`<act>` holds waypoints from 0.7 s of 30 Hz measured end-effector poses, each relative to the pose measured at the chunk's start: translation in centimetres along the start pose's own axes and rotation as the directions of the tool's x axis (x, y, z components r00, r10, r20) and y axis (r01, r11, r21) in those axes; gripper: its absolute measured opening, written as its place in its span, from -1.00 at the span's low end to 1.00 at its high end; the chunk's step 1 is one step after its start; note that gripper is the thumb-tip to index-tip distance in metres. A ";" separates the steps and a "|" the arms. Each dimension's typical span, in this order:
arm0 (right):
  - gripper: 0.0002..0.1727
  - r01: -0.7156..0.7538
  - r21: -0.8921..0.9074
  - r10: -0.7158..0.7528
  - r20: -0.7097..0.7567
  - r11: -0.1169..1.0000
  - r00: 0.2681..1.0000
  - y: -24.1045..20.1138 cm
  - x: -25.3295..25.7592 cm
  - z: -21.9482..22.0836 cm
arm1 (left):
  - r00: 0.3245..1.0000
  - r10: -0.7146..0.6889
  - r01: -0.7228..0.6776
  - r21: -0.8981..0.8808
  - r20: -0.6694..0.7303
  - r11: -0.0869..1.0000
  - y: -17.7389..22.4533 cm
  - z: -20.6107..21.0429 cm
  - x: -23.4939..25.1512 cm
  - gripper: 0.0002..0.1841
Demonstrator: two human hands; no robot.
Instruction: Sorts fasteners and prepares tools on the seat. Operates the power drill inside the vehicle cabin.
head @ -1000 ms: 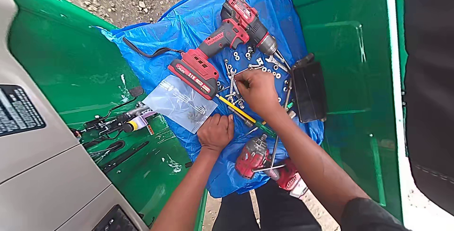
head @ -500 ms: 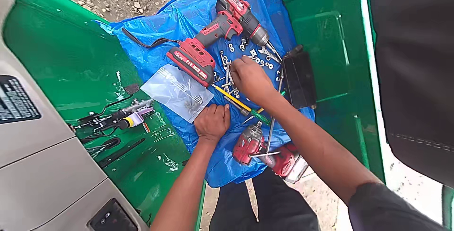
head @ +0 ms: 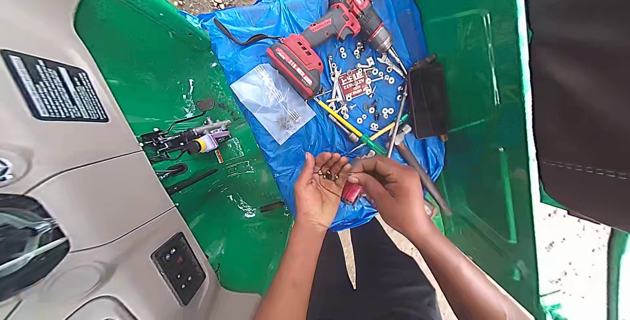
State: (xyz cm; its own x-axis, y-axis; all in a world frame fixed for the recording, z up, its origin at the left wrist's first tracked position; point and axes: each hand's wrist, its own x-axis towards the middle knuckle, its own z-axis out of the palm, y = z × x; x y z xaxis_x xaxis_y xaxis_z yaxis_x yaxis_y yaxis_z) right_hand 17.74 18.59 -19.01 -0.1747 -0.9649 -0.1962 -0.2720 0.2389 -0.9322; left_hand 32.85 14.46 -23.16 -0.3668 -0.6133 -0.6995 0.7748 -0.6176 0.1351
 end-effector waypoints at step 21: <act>-0.81 0.087 -0.138 -0.107 -0.146 0.987 0.983 1.5 -0.8 0.4 | 0.995 -0.028 0.027 0.011 0.092 1.000 -1.7 -0.6 0.0 -0.42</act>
State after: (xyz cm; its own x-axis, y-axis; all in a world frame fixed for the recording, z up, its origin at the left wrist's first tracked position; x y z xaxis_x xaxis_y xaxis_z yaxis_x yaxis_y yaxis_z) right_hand 17.86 19.71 -20.39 -0.2812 -0.9584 -0.0490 -0.4137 0.1671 -0.8949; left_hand 31.85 15.85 -23.79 -0.4338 -0.6385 -0.6357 0.7591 -0.6391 0.1238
